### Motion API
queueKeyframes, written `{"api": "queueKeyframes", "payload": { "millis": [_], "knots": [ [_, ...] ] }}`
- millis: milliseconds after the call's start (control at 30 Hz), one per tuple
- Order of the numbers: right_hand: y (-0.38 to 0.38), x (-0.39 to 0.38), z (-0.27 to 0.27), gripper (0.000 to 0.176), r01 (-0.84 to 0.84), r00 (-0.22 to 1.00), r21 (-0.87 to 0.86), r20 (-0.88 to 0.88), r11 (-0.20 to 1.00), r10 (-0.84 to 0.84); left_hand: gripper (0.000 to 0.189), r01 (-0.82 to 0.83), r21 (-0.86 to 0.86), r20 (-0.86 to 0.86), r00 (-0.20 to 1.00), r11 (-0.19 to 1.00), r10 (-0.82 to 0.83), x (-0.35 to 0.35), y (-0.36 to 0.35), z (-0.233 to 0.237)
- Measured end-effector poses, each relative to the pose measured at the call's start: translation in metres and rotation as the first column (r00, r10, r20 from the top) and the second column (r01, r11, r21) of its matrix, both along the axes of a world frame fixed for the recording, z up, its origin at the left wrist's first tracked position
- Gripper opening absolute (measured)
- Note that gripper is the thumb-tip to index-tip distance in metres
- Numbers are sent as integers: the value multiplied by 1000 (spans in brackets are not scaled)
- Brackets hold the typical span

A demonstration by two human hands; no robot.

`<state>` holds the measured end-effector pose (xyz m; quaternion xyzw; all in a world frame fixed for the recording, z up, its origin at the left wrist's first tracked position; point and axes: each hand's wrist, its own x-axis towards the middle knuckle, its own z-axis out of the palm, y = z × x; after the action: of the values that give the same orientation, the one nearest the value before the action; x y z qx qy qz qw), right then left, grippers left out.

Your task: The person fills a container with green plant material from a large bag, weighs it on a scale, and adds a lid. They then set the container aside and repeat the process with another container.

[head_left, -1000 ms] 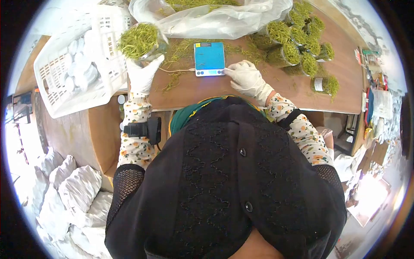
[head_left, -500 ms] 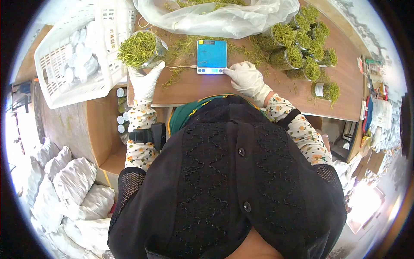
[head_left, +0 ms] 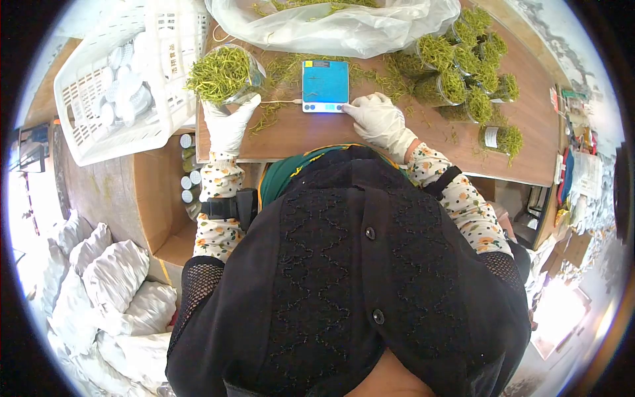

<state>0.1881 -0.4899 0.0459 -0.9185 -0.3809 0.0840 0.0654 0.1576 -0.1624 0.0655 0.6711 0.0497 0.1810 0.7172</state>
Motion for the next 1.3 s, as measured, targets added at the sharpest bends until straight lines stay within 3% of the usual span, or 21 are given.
{"api": "queueKeyframes", "payload": {
  "millis": [233,333,533,700,833,967,1067,1100,1300],
  "knots": [
    [1,-1,6,41,33,997,-31,-74,999,-36,72,-11,75,10,1000,997,10,2,1,-5],
    [0,-1,4,41,35,997,-27,-62,999,-36,71,10,-56,-29,1000,998,-12,0,-5,2],
    [-1,-2,-1,39,23,999,-62,-24,998,-24,71,38,-80,-10,999,996,-39,2,-5,-3],
    [2,0,-7,40,-11,1000,-129,10,992,12,73,39,70,1,999,997,-39,3,-3,-9],
    [0,-3,0,37,26,998,-43,52,999,-24,75,31,105,6,999,994,-32,4,-5,-14],
    [-2,-1,17,36,108,989,-19,103,994,-106,76,100,-49,-57,993,994,-103,3,-19,2],
    [-11,-2,18,33,181,975,44,120,982,-185,76,149,24,-100,984,989,-146,9,-28,-6],
    [-14,-2,17,32,207,971,59,109,977,-212,79,190,-67,-157,967,980,-198,10,-38,6],
    [-23,-3,19,32,254,966,-14,42,967,-253,88,235,248,-33,972,940,-235,31,-59,-15]
  ]
}}
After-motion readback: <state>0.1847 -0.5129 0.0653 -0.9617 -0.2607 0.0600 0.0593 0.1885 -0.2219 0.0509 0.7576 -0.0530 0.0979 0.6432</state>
